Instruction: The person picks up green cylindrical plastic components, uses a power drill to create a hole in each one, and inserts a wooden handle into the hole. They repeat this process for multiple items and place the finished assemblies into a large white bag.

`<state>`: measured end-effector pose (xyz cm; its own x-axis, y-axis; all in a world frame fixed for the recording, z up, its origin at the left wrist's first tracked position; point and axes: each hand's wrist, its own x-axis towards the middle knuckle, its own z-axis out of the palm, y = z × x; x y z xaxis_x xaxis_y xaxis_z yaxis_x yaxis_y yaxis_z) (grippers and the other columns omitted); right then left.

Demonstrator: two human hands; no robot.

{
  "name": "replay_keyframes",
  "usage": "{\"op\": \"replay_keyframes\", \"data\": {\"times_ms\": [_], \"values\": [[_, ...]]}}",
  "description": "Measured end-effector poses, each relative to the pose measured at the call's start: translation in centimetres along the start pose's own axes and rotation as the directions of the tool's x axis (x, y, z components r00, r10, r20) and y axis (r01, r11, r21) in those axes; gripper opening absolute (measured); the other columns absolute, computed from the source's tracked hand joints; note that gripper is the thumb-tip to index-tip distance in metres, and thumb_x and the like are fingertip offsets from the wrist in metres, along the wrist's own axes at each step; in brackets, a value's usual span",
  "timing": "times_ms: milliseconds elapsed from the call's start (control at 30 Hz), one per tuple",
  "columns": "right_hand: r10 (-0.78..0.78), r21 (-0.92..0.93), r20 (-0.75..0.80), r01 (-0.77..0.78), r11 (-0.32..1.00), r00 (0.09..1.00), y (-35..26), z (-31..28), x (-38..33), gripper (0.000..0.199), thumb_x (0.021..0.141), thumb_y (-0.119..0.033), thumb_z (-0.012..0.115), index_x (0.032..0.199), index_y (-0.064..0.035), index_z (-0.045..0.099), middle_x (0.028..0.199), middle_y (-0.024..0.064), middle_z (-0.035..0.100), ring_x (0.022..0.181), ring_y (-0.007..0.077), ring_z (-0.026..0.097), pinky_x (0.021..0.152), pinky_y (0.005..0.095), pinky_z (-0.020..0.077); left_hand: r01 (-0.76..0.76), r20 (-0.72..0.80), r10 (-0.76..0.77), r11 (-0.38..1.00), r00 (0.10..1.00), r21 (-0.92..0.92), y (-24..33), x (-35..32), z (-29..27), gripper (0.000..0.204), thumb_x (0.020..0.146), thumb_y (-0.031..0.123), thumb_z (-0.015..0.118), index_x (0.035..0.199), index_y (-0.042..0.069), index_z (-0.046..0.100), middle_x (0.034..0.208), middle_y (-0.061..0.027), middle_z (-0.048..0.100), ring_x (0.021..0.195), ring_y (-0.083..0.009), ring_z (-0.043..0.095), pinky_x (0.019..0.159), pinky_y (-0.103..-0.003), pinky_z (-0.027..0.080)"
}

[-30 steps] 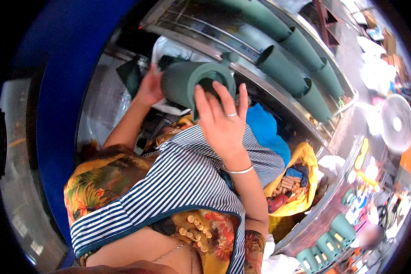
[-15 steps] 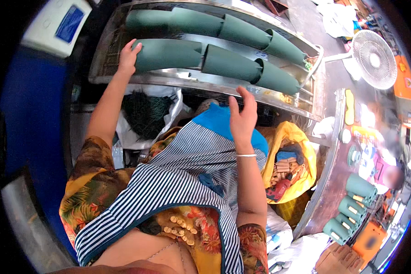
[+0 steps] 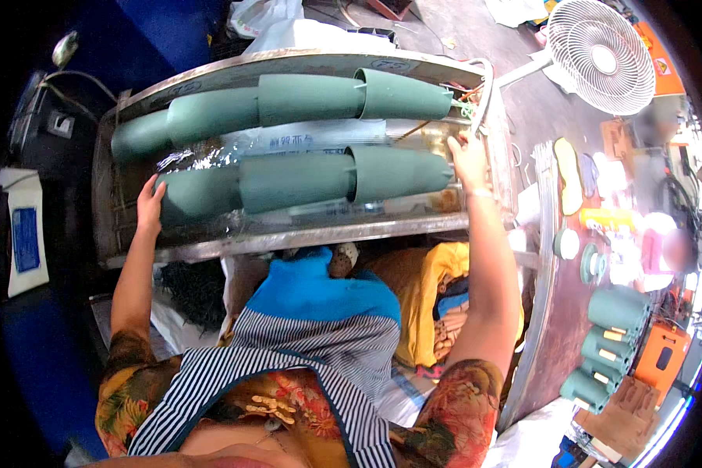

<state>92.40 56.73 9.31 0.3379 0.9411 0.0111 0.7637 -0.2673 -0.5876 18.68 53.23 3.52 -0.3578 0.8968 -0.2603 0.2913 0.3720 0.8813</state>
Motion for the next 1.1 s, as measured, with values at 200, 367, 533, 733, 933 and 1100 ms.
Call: {"op": "replay_keyframes", "data": {"times_ms": [200, 367, 533, 733, 933, 1100], "values": [[0.222, 0.505, 0.024, -0.204, 0.839, 0.975, 3.8, 9.5, 12.8, 0.062, 0.081, -0.037, 0.075, 0.125, 0.0033, 0.059, 0.124, 0.0174, 0.062, 0.113, 0.027, 0.058, 0.098, 0.0356, 0.0418, 0.064, 0.005, -0.064, 0.997, 0.998, 0.035, 2.7, -2.6, -0.3, 0.053, 0.096, 0.021, 0.06, 0.144, 0.005, 0.042, 0.144, -0.0122, 0.047, 0.131, -0.0237, 0.044, 0.108, -0.035, 0.033], [0.369, 0.796, -0.041, -0.193, 0.573, 0.929, 8.2, 10.2, 15.0, 0.022, 0.08, -0.018, 0.079, 0.091, -0.0006, 0.07, 0.092, 0.0049, 0.068, 0.085, 0.0157, 0.058, 0.082, 0.0311, 0.0452, 0.04, 0.063, -0.044, 0.997, 0.997, 0.069, 4.0, -1.3, 1.0, 0.053, 0.096, 0.021, 0.06, 0.144, 0.005, 0.042, 0.141, -0.0114, 0.049, 0.127, -0.022, 0.047, 0.107, -0.034, 0.034], [-0.052, 0.451, -0.433, 0.266, 0.852, 0.9, -1.0, -1.5, 10.5, 0.013, 0.087, -0.013, 0.07, 0.084, -0.0044, 0.06, 0.076, 0.001, 0.058, 0.076, 0.0121, 0.053, 0.074, 0.0291, 0.0445, 0.03, 0.006, -0.031, 0.995, 0.999, 0.091, 3.9, -3.1, 0.7, 0.051, 0.097, 0.022, 0.059, 0.143, 0.006, 0.044, 0.143, -0.0126, 0.047, 0.129, -0.0228, 0.044, 0.108, -0.034, 0.033], [-0.626, -0.353, -0.427, 0.517, 0.78, 0.653, -11.2, -18.8, -3.4, 0.013, 0.092, -0.014, 0.06, 0.088, -0.0019, 0.057, 0.082, 0.0133, 0.061, 0.078, 0.0319, 0.06, 0.07, 0.0398, 0.0475, -0.188, -0.04, 0.212, 0.925, 0.976, 0.329, 0.7, -2.1, 0.2, 0.052, 0.096, 0.028, 0.06, 0.14, 0.004, 0.046, 0.143, -0.0166, 0.046, 0.129, -0.0276, 0.046, 0.107, -0.036, 0.035], [-0.535, -0.373, -0.284, 0.423, 0.826, 0.795, -4.1, -17.6, -17.5, 0.014, 0.086, -0.019, 0.066, 0.091, -0.007, 0.061, 0.093, 0.0112, 0.062, 0.09, 0.0305, 0.059, 0.082, 0.0413, 0.0454, -0.384, -0.195, 0.808, 0.458, 0.556, 0.802, 7.9, -7.8, 4.6, 0.05, 0.094, 0.038, 0.059, 0.134, 0.009, 0.05, 0.143, -0.0139, 0.042, 0.126, -0.0364, 0.045, 0.101, -0.048, 0.04], [-0.498, -0.474, -0.387, 0.295, 0.829, 0.776, -4.2, -13.4, -22.5, 0.014, 0.082, -0.023, 0.065, 0.096, -0.0185, 0.066, 0.094, 0.0025, 0.061, 0.096, 0.0244, 0.058, 0.091, 0.0463, 0.0403, -0.932, 0.271, 0.912, 0.234, 0.309, 0.278, 21.8, -19.4, 13.9, 0.038, 0.091, 0.02, 0.061, 0.127, 0.009, 0.057, 0.136, -0.0111, 0.05, 0.129, -0.0305, 0.044, 0.108, -0.042, 0.034]]}}
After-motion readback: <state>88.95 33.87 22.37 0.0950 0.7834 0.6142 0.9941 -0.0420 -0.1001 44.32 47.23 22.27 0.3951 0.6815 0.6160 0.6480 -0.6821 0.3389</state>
